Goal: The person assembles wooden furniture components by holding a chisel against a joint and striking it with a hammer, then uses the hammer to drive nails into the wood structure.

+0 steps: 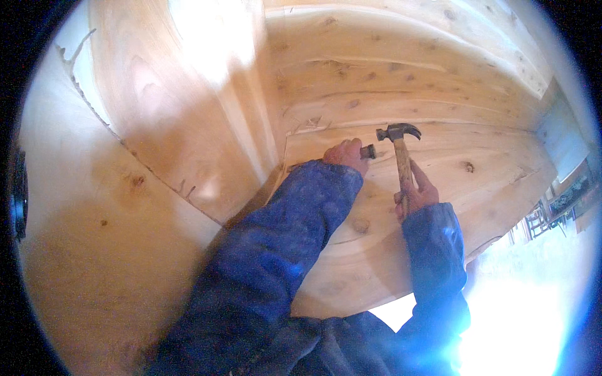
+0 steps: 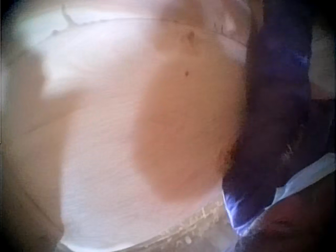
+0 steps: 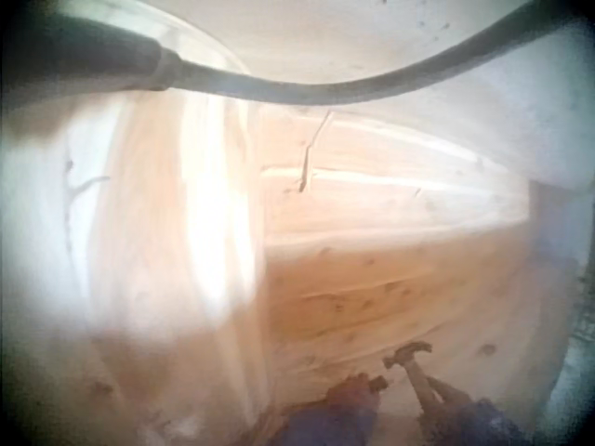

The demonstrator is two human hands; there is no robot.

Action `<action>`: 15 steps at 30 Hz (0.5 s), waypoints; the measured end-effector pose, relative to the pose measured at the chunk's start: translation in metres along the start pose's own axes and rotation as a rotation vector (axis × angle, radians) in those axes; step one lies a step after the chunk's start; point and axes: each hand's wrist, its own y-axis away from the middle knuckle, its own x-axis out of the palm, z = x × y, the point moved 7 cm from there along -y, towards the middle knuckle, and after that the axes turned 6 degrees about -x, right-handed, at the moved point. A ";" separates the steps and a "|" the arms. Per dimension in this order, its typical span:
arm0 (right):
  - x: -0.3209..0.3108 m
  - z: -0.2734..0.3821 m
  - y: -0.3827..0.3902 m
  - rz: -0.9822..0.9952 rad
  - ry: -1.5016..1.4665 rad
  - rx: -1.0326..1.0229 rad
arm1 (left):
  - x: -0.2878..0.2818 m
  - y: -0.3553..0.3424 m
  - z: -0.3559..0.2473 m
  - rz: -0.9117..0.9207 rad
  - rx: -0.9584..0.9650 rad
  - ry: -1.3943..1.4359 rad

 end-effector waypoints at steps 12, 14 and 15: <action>-0.008 0.038 0.052 -0.165 -0.140 -0.118 | -0.040 0.009 0.004 -0.106 0.034 0.001; -0.013 0.046 0.057 -0.297 -0.171 -0.124 | -0.031 0.008 0.003 -0.056 0.041 0.004; -0.013 0.048 0.059 -0.326 -0.233 -0.149 | -0.029 0.007 0.002 -0.032 0.045 0.004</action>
